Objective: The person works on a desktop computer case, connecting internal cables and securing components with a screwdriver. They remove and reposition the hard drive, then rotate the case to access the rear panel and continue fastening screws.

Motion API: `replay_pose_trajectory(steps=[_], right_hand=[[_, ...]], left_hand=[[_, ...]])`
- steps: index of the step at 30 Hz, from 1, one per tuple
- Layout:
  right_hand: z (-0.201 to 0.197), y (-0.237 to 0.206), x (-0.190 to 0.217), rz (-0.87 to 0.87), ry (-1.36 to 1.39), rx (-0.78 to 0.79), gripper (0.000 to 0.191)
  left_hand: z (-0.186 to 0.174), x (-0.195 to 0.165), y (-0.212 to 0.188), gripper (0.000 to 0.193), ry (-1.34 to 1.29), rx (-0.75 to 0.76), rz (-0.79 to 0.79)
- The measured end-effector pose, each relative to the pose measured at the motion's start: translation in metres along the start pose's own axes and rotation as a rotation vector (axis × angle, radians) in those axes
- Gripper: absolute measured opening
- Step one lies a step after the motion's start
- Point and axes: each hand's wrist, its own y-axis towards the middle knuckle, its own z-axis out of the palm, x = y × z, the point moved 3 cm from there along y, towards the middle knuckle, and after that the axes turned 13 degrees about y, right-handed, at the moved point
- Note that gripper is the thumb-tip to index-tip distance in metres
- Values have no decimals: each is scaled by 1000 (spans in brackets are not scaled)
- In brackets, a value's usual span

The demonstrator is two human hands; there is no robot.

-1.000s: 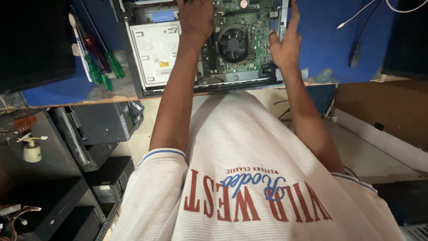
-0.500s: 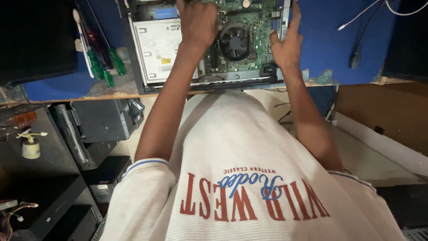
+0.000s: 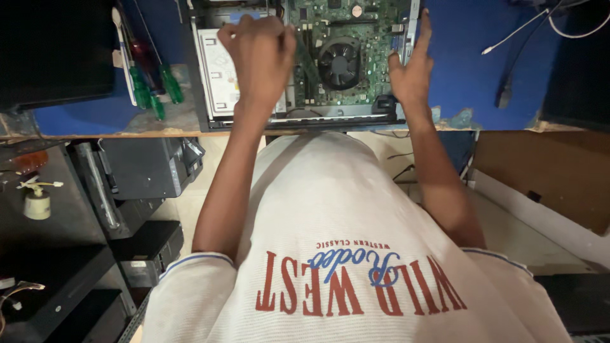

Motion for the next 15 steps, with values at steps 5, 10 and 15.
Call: replay_pose_trajectory(steps=[5, 10, 15], right_hand=[[0, 0, -2, 270, 241, 64, 91], [-8, -2, 8, 301, 187, 53, 92], [-17, 1, 21, 258, 202, 49, 92]], left_hand=[[-20, 25, -9, 29, -423, -62, -224], [-39, 34, -20, 32, -579, -119, -220], [-38, 31, -24, 28, -555, -118, -261]])
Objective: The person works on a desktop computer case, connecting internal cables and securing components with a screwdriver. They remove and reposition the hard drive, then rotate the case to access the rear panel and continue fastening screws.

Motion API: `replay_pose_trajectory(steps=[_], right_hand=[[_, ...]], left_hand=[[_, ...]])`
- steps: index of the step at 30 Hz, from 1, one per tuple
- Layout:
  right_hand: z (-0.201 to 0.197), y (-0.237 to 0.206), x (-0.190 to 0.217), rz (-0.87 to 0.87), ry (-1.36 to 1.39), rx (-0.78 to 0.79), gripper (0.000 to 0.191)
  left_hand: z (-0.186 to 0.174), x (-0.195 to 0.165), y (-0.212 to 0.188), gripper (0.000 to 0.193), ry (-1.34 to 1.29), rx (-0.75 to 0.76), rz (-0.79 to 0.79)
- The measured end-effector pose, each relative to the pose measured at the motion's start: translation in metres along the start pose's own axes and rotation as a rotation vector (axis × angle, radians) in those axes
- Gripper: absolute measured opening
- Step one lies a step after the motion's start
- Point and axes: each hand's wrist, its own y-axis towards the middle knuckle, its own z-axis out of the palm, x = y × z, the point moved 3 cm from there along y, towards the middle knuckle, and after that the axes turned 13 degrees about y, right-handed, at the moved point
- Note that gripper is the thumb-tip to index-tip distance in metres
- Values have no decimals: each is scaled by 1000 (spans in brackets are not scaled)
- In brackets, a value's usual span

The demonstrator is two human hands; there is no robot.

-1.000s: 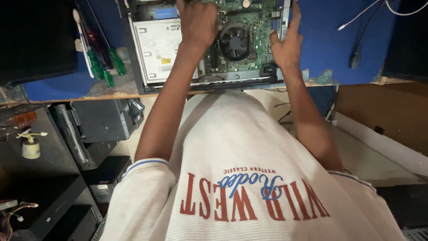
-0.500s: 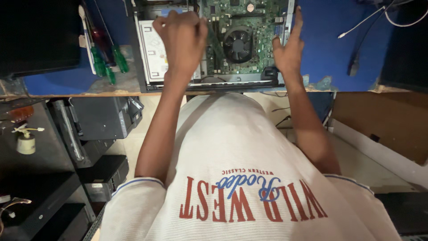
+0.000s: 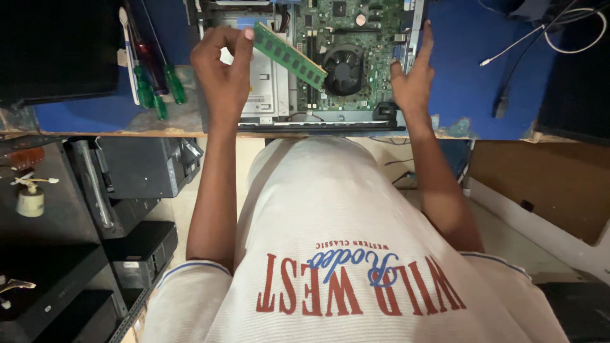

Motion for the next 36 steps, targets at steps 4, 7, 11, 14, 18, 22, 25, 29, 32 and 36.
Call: replay_pose_trajectory(steps=[4, 7, 11, 14, 18, 22, 25, 29, 32, 36], right_hand=[[-4, 1, 8, 24, 16, -6, 92], [-7, 3, 12, -14, 8, -7, 93], [-13, 2, 6, 131, 16, -1, 89], [-20, -5, 3, 31, 0, -4, 91], [-35, -12, -7, 13, -60, -9, 92], [-47, -16, -11, 14, -24, -1, 90], [-49, -18, -10, 61, 17, 4, 87], [-59, -18, -8, 78, 21, 0, 85], [-74, -18, -6, -99, -43, -5, 88], [-94, -21, -18, -36, 7, -11, 86]], left_hand=[[-1, 19, 0, 20, -32, -170, -257], [-27, 44, 5, 26, -114, -559, -369], [-50, 75, -22, 31, -343, -670, -580], [-59, 87, -49, 28, -345, -690, -668], [-53, 92, -77, 32, -249, -706, -852], [-39, 94, -85, 28, -276, -696, -909], [-32, 95, -78, 26, -289, -603, -799], [-21, 94, -59, 28, -251, -617, -777], [-9, 83, -40, 29, -123, -602, -749], [15, 65, -10, 28, -299, -641, -650]])
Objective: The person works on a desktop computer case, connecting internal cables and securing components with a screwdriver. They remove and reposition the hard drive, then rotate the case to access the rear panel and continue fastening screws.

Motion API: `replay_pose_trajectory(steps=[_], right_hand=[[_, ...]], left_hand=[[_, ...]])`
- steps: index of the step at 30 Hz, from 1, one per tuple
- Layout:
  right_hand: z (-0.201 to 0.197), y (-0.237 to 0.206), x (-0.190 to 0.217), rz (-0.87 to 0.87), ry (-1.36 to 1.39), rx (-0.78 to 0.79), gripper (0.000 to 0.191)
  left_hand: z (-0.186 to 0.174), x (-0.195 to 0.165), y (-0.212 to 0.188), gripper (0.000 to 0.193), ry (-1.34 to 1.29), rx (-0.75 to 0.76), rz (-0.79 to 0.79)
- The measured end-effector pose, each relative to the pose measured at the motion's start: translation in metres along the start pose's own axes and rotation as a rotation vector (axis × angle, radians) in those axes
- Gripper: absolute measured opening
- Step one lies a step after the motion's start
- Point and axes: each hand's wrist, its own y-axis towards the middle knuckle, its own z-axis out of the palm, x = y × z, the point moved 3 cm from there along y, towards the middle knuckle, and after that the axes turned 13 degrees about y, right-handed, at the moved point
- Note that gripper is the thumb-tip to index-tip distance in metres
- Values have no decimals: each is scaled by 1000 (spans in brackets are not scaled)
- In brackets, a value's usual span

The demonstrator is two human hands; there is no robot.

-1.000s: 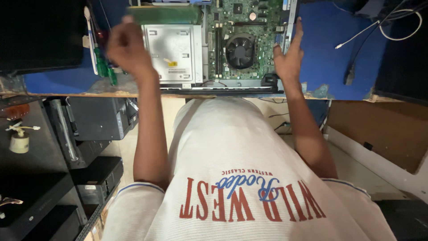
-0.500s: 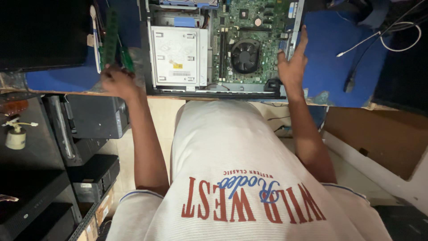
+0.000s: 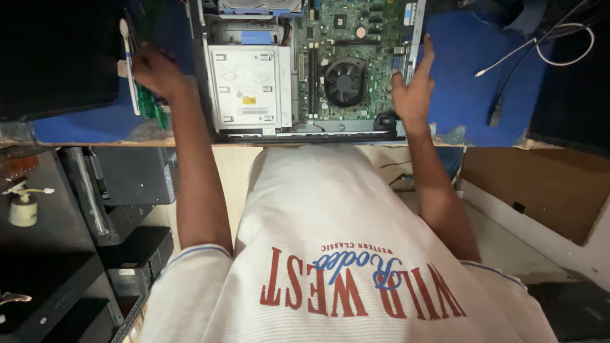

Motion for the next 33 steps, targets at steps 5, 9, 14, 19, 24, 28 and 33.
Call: replay_pose_trajectory(steps=[5, 9, 14, 19, 24, 28, 33], right_hand=[[-19, -9, -6, -141, -34, 18, 91], [-31, -12, -25, 195, -3, -11, 86], [-43, -18, -33, -66, -93, 10, 88], [-49, -22, -39, -33, -36, 17, 89], [-58, -35, -46, 12, 17, 20, 87], [-65, -51, -55, -46, 27, 26, 88], [-64, -51, -63, 36, 38, 19, 86]], left_hand=[[28, 1, -21, 12, 105, 270, -309], [30, -9, -33, 18, 491, 413, -139], [3, 9, -61, 13, 469, 381, -92], [-13, 24, -82, 17, 471, 367, 112], [-27, 4, -125, 15, 467, 138, 565], [-12, -20, -167, 14, 407, 403, 649], [59, -41, -199, 3, 457, 736, 835]])
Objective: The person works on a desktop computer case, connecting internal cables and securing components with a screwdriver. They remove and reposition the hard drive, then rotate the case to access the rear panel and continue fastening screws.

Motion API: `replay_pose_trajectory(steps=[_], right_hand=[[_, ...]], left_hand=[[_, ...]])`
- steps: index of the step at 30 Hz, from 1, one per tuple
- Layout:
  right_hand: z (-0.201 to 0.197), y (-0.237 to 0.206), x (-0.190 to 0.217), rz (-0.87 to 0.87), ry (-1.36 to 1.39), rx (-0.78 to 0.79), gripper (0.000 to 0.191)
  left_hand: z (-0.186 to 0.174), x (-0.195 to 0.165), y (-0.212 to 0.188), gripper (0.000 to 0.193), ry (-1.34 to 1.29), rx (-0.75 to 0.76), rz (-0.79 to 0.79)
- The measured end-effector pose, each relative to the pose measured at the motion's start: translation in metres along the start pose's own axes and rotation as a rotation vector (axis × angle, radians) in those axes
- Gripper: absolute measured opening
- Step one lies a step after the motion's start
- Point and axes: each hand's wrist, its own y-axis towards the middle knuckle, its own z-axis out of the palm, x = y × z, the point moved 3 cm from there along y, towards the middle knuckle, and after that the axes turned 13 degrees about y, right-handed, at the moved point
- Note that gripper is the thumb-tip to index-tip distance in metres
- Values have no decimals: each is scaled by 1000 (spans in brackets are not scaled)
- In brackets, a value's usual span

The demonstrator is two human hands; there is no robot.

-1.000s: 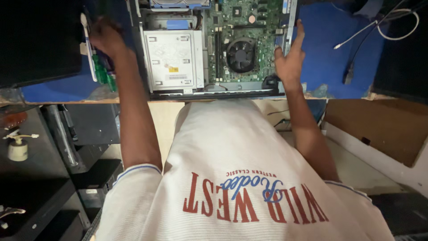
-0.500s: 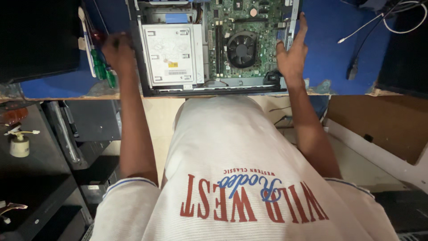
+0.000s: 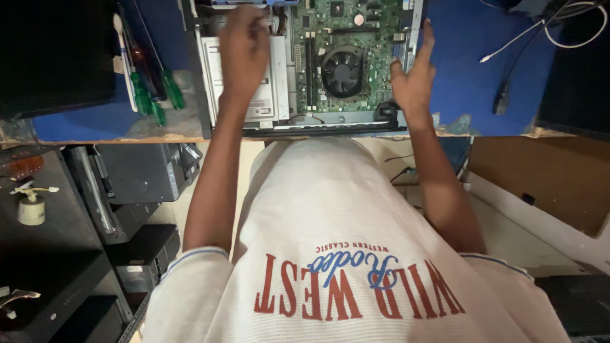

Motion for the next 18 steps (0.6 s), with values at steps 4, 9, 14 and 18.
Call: replay_pose_trajectory(steps=[4, 9, 14, 18], right_hand=[[4, 3, 0, -62, -55, -19, 88], [6, 2, -6, -82, -173, -47, 88], [14, 1, -10, 20, -116, -20, 87], [21, -1, -2, -107, -308, -51, 89]], left_hand=[[39, -22, 31, 6, 85, 153, 131], [79, -27, 44, 16, 426, 505, -9], [103, -19, 44, 24, 563, 689, -70], [109, -14, 43, 22, 684, 697, 1]])
